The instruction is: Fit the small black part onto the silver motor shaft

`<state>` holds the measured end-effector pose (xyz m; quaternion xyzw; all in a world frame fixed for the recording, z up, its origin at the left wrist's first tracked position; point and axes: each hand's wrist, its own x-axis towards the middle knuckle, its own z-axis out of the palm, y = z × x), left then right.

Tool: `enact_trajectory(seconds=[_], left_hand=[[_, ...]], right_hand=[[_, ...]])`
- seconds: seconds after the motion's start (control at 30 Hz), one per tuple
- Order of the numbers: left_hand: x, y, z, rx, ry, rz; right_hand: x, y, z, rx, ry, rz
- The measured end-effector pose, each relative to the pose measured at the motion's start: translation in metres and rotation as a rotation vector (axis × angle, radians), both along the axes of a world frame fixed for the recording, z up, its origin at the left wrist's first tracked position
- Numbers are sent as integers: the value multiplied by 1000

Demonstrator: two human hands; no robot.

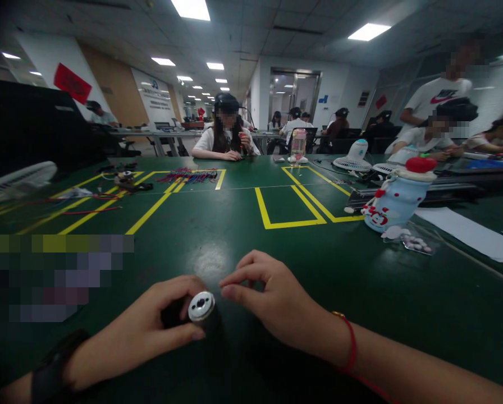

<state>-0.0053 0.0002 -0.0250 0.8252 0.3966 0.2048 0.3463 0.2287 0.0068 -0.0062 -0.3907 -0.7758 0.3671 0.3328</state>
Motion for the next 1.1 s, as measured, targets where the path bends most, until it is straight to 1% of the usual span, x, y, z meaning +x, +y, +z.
enact_trajectory(seconds=[0.17, 0.3, 0.37, 0.47, 0.57, 0.67, 0.8, 0.9, 1.0, 1.03, 1.1], left_hand=[[-3, -1, 0, 1, 11, 18], [-5, -1, 0, -10, 7, 22], [-5, -1, -1, -13, 3, 19], [-5, -1, -1, -20, 0, 16], [-6, -1, 0, -25, 7, 14], [-6, -1, 1, -27, 9, 15], [-6, -1, 1, -30, 9, 8], [-5, 0, 1, -37, 9, 7], [-5, -1, 1, -46, 17, 9], [-5, -1, 2, -46, 22, 10], [-5, -2, 1, -42, 29, 15]], right_hand=[[8, -2, -14, 51, -207, 42], [7, -4, -22, 102, -303, 72], [7, -5, -23, 128, -323, 79], [7, -6, -18, 125, -331, 84], [8, -5, -11, 49, -246, 74], [11, 2, -9, -84, -27, 30], [17, 15, -17, -258, 271, -148], [20, 22, -25, -358, 377, -226], [20, 22, -25, -344, 360, -215], [19, 21, -23, -316, 314, -185], [18, 16, -19, -227, 149, -79]])
